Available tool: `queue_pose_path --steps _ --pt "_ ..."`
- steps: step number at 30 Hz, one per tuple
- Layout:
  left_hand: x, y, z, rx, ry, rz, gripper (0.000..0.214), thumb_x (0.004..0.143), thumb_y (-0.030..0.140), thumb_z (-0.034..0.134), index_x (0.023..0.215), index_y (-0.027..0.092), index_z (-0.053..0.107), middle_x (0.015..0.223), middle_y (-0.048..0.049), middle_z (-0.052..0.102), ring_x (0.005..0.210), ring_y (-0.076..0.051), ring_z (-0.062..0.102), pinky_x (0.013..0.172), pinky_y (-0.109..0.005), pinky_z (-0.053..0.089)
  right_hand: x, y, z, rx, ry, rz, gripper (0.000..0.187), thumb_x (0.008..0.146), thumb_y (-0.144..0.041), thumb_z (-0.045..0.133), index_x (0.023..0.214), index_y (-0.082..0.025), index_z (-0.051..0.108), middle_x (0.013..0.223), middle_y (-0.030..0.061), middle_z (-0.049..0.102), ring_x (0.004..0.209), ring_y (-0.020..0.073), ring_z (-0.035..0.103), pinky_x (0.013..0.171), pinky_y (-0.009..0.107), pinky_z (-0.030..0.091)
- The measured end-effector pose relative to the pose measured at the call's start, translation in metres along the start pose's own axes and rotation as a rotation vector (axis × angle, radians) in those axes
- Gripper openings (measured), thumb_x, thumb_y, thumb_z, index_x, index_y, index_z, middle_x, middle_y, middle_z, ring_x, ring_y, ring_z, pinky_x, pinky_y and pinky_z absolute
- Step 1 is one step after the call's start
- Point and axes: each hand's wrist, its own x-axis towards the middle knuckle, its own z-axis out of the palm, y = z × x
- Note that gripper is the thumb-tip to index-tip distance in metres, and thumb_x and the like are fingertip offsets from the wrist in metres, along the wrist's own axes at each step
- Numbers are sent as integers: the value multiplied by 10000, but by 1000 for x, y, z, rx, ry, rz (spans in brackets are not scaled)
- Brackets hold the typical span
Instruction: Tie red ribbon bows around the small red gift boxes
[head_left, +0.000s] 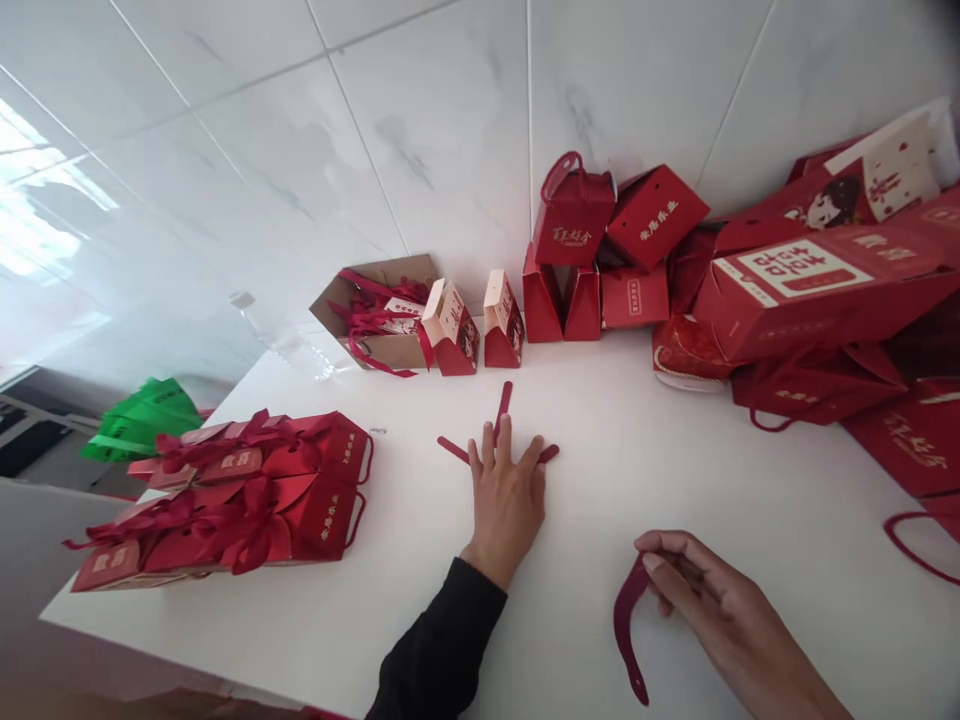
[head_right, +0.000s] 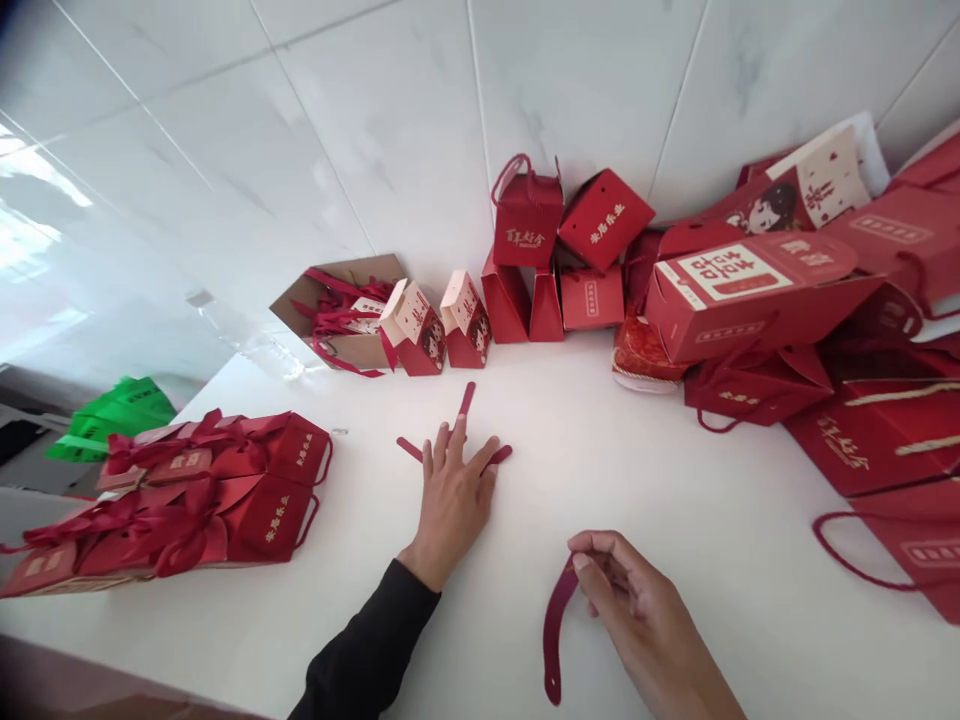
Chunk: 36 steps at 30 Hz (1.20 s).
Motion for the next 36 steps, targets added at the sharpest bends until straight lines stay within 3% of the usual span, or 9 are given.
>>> queue_pose_path --steps 6,10,14,18,22,27,30,33,36 --pt "23 -57 -11 60 153 -186 438 938 70 517 1357 152 617 1540 -231 465 1462 -463 384 1125 -716 358 30 -9 9 -6 -70 15 448 910 -650 533 1032 -240 665 800 20 654 689 194 607 665 316 573" --pt "8 -55 -23 41 214 -201 336 955 82 483 1219 170 672 1259 -180 643 1185 -349 614 944 -541 541 74 -41 36 60 -108 -78 400 891 -587 558 1001 -220 673 855 38 663 745 204 619 695 338 569" --pt "-13 -48 -23 -13 207 -150 284 917 36 486 976 211 702 895 -71 695 807 -245 650 724 -414 544 119 -71 63 112 -135 -151 464 901 -570 536 1146 -194 654 942 74 705 878 231 683 785 361 589" --pt "-14 -63 -20 -74 257 -134 329 873 24 503 1013 236 713 976 -68 728 924 -275 668 776 -435 536 130 -80 72 132 -140 -203 591 908 -571 548 1376 -211 565 1175 124 727 1168 257 670 943 389 570" --pt "21 -82 -25 -139 401 -239 278 941 150 489 1146 195 672 1128 -136 694 1072 -326 631 887 -514 525 111 -61 69 101 -90 -184 516 919 -603 531 1264 -238 649 1224 126 730 1184 282 673 968 419 566" --pt "105 -89 -34 -232 521 -384 478 918 309 640 1350 133 537 1247 -188 633 1234 -349 553 1016 -524 493 86 -15 63 55 -10 -128 547 914 -669 513 1157 -209 683 1232 164 730 1134 301 704 985 425 569" --pt "148 -90 -39 -263 548 -464 590 860 361 755 1360 135 540 1311 -187 609 1270 -359 541 1036 -552 478 82 6 62 27 0 -148 472 937 -636 529 1126 -242 707 1213 127 747 1133 271 713 971 348 580" --pt "168 -94 -46 -307 556 -508 359 945 368 689 1234 162 633 1245 -108 653 1123 -268 642 965 -497 537 82 13 62 2 -8 -171 420 968 -598 510 1118 -266 718 1189 99 756 1108 246 723 915 292 601" --pt "166 -98 -58 -370 588 -511 255 984 360 647 1133 155 667 1129 -72 689 971 -204 681 867 -416 578 81 10 64 -11 0 -191 392 979 -576 504 1105 -276 722 1143 81 765 1071 238 734 875 279 614"
